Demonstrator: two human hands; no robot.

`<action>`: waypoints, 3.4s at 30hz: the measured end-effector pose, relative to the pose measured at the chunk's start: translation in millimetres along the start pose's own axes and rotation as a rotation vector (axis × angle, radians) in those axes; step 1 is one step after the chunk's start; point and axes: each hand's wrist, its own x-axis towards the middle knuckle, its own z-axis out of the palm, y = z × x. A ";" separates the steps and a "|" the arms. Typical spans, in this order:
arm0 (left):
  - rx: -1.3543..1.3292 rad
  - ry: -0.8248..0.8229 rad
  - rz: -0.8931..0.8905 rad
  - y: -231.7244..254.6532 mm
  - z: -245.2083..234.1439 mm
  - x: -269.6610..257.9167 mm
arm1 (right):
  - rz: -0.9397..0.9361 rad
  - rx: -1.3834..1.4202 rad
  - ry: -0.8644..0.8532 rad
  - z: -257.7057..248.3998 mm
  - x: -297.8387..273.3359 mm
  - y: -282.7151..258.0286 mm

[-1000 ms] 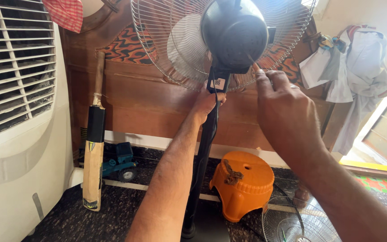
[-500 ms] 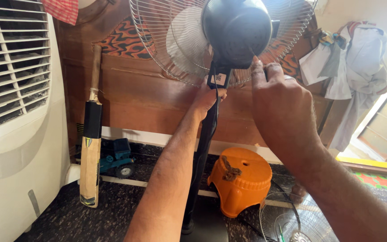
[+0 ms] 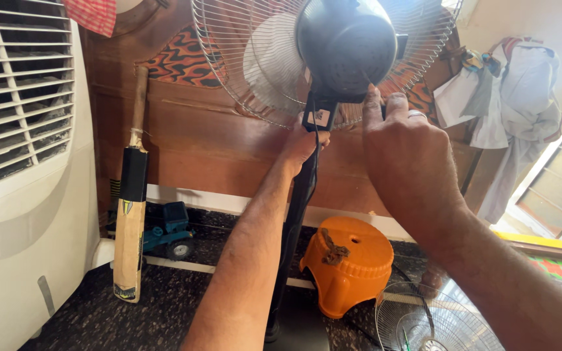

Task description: The person uses a screwdriver to tighten screws on the neck and motor housing of a standing fan. They repeatedly adjust the fan head and secure fasteners on the rear motor cover.

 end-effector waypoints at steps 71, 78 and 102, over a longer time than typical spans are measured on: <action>0.160 -0.045 0.017 -9.2 -9.6 6.8 | 0.189 0.405 -0.081 20.8 -1.2 5.7; 0.272 0.083 0.076 -3.0 -12.0 -4.2 | 0.199 0.400 -0.075 25.7 -2.2 6.1; 0.496 0.232 0.442 -43.4 -9.4 10.5 | 0.213 0.454 0.295 32.2 -19.7 7.5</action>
